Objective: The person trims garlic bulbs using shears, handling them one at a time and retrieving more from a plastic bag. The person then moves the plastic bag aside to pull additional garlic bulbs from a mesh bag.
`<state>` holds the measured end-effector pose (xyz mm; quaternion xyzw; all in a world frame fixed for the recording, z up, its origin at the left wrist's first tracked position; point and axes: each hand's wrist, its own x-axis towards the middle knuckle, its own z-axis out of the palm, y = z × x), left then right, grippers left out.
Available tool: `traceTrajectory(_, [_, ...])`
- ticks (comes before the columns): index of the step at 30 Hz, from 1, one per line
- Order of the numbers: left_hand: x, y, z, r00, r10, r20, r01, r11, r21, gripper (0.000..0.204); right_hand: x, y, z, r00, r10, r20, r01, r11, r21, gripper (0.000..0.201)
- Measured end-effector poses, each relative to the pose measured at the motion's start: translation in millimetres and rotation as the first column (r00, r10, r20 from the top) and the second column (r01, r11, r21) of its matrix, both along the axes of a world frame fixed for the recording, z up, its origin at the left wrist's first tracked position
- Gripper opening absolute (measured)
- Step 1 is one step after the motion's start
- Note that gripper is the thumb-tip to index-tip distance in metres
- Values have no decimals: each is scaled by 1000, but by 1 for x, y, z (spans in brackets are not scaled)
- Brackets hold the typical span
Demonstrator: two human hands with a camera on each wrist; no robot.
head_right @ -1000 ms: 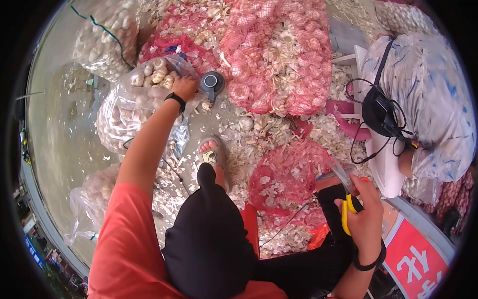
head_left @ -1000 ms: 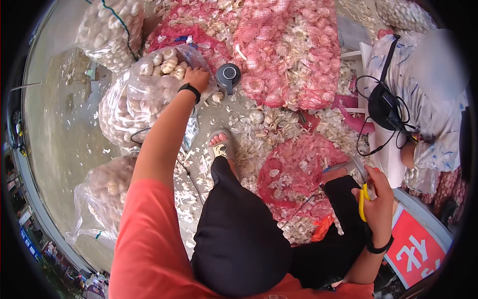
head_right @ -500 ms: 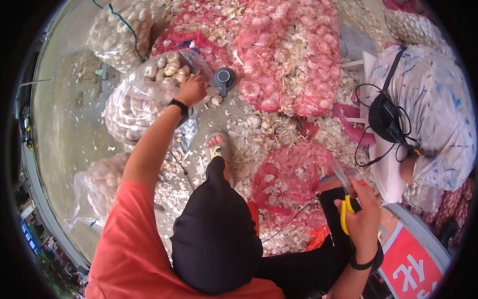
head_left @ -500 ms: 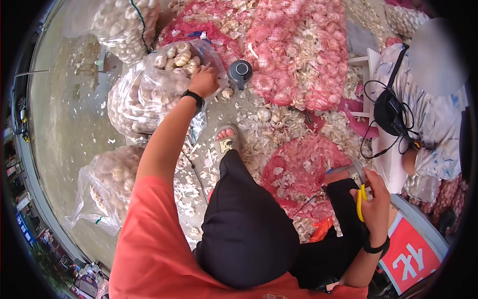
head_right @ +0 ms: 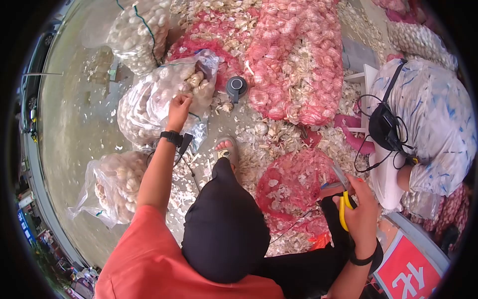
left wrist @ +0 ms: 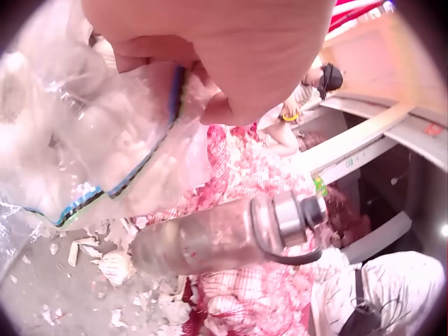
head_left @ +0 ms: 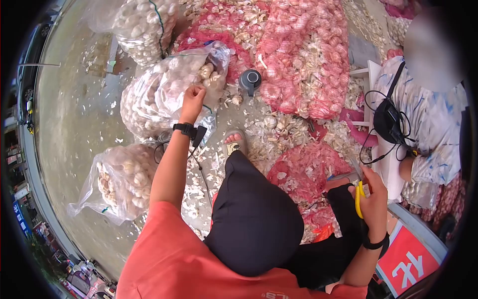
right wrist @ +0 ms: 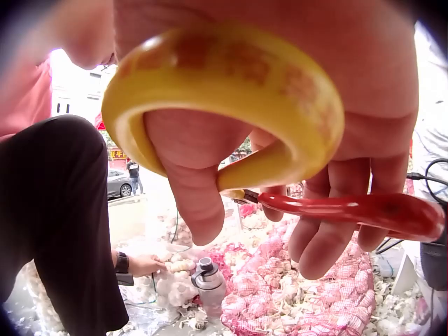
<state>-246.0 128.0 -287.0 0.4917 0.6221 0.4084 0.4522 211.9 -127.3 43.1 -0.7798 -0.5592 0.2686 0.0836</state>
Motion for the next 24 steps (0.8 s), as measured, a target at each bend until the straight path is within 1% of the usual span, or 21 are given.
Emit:
traceTrajectory(1, [-3,-7,5,1000,8,-1,-8,1000,-1,14,7,-2,-4,1000,8,-1,-8,1000,-1,64])
traceTrajectory(3, [-3,-21,19,997,78,-24,-75,990,118,14,22,1,-15,997,-47,-65,48,999,22,62])
traceTrajectory(4, [0,-28,44,992,81,-93,-71,992,106,16,29,3,-20,999,-34,-42,37,997,66,60])
traceTrajectory(5, [-5,-31,45,991,98,-88,-89,991,101,16,36,5,-24,999,-16,-36,19,996,85,60])
traceTrajectory(7, [-12,-41,66,982,187,-37,-184,979,83,15,50,9,-33,999,-46,-17,48,987,157,58])
traceTrajectory(8, [-18,-46,73,979,203,-18,-201,975,97,15,61,11,-38,999,-30,11,27,982,189,56])
traceTrajectory(9, [-25,-49,78,969,246,18,-247,966,77,16,73,17,-38,1000,-11,29,5,978,210,56])
traceTrajectory(10, [-32,-55,81,956,290,56,-292,955,50,17,85,22,-34,990,61,125,-90,967,239,56])
traceTrajectory(11, [-41,-63,83,948,308,81,-312,949,51,17,89,25,-22,966,130,224,-185,950,250,57])
traceTrajectory(12, [-48,-67,82,950,303,76,-307,951,44,18,86,32,-3,953,179,245,-242,935,259,56])
traceTrajectory(13, [-55,-67,76,953,294,74,-297,954,37,20,93,36,10,929,212,305,-293,922,252,57])
traceTrajectory(14, [-62,-67,55,935,319,154,-328,944,34,21,98,42,23,918,206,339,-287,935,209,56])
traceTrajectory(15, [-67,-74,50,929,320,185,-332,943,39,21,96,45,39,906,195,375,-273,947,169,55])
traceTrajectory(16, [-66,-77,49,917,346,196,-345,938,-42,21,88,48,58,908,204,365,-274,950,149,55])
traceTrajectory(17, [-64,-76,50,905,372,207,-355,928,-115,21,89,52,69,893,186,410,-254,960,116,54])
traceTrajectory(18, [-61,-76,47,891,409,198,-391,912,-123,22,92,57,76,909,148,390,-202,974,102,54])
traceTrajectory(19, [-59,-76,51,885,411,219,-396,912,-108,22,85,61,85,927,108,358,-147,986,84,54])
traceTrajectory(21, [-57,-80,56,910,379,171,-371,926,-76,24,67,62,96,938,98,332,-134,987,89,55])
traceTrajectory(22, [-57,-76,49,923,358,144,-351,934,-73,24,55,64,100,929,131,348,-168,983,80,55])
traceTrajectory(23, [-56,-73,42,919,344,194,-340,939,-58,22,43,65,102,918,161,362,-199,978,69,55])
traceTrajectory(24, [-57,-71,38,930,328,165,-326,944,-45,21,20,65,110,928,158,337,-177,984,25,53])
